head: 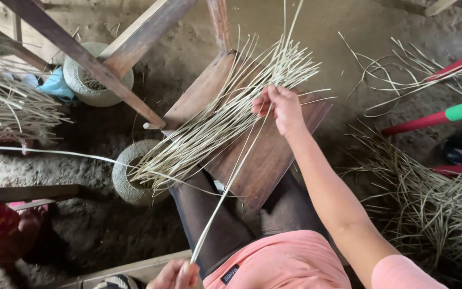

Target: Sorting thin straw strips by pulling them from a bundle and placing them into organized piles.

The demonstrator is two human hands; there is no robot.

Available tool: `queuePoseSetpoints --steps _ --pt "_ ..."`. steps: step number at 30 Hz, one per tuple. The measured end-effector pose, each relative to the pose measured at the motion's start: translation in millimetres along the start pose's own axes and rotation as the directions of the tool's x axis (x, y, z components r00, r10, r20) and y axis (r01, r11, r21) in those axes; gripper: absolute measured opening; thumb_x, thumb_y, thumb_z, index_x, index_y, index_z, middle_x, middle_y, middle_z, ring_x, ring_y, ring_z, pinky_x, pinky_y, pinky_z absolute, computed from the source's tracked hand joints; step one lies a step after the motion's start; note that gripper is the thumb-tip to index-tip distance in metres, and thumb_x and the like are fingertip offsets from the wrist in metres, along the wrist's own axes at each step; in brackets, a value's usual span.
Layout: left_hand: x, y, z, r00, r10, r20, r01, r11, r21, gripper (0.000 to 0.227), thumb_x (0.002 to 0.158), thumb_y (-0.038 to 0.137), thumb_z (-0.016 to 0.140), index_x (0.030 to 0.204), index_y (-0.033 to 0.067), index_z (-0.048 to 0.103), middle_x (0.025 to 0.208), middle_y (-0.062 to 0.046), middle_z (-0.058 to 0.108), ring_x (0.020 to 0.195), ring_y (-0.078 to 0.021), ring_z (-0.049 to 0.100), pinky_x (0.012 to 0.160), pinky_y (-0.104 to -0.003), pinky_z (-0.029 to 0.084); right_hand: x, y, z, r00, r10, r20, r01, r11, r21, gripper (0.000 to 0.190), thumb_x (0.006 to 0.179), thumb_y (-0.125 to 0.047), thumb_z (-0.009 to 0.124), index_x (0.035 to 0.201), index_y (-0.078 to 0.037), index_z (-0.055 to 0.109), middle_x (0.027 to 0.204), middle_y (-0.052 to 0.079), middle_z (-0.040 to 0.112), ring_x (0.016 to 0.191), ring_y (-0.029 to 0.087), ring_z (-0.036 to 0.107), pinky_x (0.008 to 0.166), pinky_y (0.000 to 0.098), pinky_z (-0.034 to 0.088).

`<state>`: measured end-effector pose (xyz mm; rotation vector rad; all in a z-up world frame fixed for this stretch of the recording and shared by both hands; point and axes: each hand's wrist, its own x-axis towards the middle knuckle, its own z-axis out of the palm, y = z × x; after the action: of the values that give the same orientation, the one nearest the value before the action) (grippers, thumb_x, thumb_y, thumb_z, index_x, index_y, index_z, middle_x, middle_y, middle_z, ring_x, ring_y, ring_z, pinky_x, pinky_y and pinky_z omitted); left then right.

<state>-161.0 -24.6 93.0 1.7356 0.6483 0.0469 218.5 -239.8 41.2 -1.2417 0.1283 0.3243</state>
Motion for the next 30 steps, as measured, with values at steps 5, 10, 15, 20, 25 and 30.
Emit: queuePoseSetpoints --steps 5,10,15,20,25,30 --pt "23 -12 6 0.985 -0.164 -0.053 0.157 0.981 -0.117 0.021 0.078 0.023 0.070 0.067 0.0080 0.080 0.035 -0.007 0.063 0.032 -0.0132 0.055 0.043 -0.023 0.049 1 -4 1 1.000 -0.016 -0.024 0.015 0.999 -0.034 0.021 0.098 -0.027 0.048 0.092 -0.009 0.056 0.082 0.018 0.071 0.068 0.027 0.073 0.052 0.0326 0.059" --pt "63 6 -4 0.995 0.015 -0.100 -0.035 0.981 -0.191 0.020 0.081 0.015 0.066 0.079 -0.0037 0.072 0.051 -0.007 0.062 0.049 -0.0113 0.055 0.054 -0.024 0.048 -13 -31 38 0.997 0.036 -0.066 -0.045 0.991 -0.125 0.023 0.101 -0.017 0.041 0.100 0.000 0.057 0.079 0.014 0.068 0.064 0.023 0.066 0.054 0.0298 0.053" --pt "132 6 -10 0.986 0.161 -0.054 -0.168 0.967 -0.190 0.010 0.083 -0.003 0.064 0.093 -0.0048 0.067 0.067 -0.009 0.062 0.054 -0.0125 0.055 0.052 -0.023 0.049 -65 -29 84 0.909 0.416 0.012 -0.170 0.398 -0.902 0.033 0.098 -0.027 0.048 0.086 -0.006 0.071 0.078 0.009 0.073 0.060 0.014 0.067 0.062 0.0242 0.058" --pt "181 12 1 0.969 0.237 -0.076 -0.226 0.965 0.132 0.011 0.081 -0.003 0.062 0.092 -0.0001 0.065 0.064 -0.015 0.063 0.054 -0.0236 0.058 0.060 -0.037 0.049 -104 125 52 0.823 0.191 0.535 0.404 0.466 -0.787 0.030 0.080 -0.039 0.063 0.095 -0.013 0.070 0.088 0.011 0.069 0.087 0.029 0.065 0.075 0.0404 0.054" --pt "207 -29 9 0.969 0.242 -0.046 -0.211 0.910 0.356 0.010 0.079 0.008 0.067 0.084 0.0162 0.065 0.065 -0.001 0.067 0.061 -0.0213 0.064 0.067 -0.031 0.051 -118 184 42 0.779 0.172 0.603 0.599 0.077 -0.797 0.026 0.080 -0.046 0.061 0.076 -0.021 0.070 0.069 0.002 0.064 0.074 0.022 0.063 0.068 0.0341 0.054" --pt "195 -29 28 0.856 0.513 0.060 -0.402 0.589 0.701 0.004 0.085 0.019 0.063 0.087 0.0155 0.063 0.076 -0.007 0.063 0.068 -0.0298 0.063 0.060 -0.041 0.051 -123 169 33 0.682 -0.029 0.731 0.731 0.060 -0.679 0.026 0.090 -0.032 0.047 0.069 -0.019 0.057 0.063 0.001 0.060 0.064 0.020 0.061 0.059 0.0308 0.047"
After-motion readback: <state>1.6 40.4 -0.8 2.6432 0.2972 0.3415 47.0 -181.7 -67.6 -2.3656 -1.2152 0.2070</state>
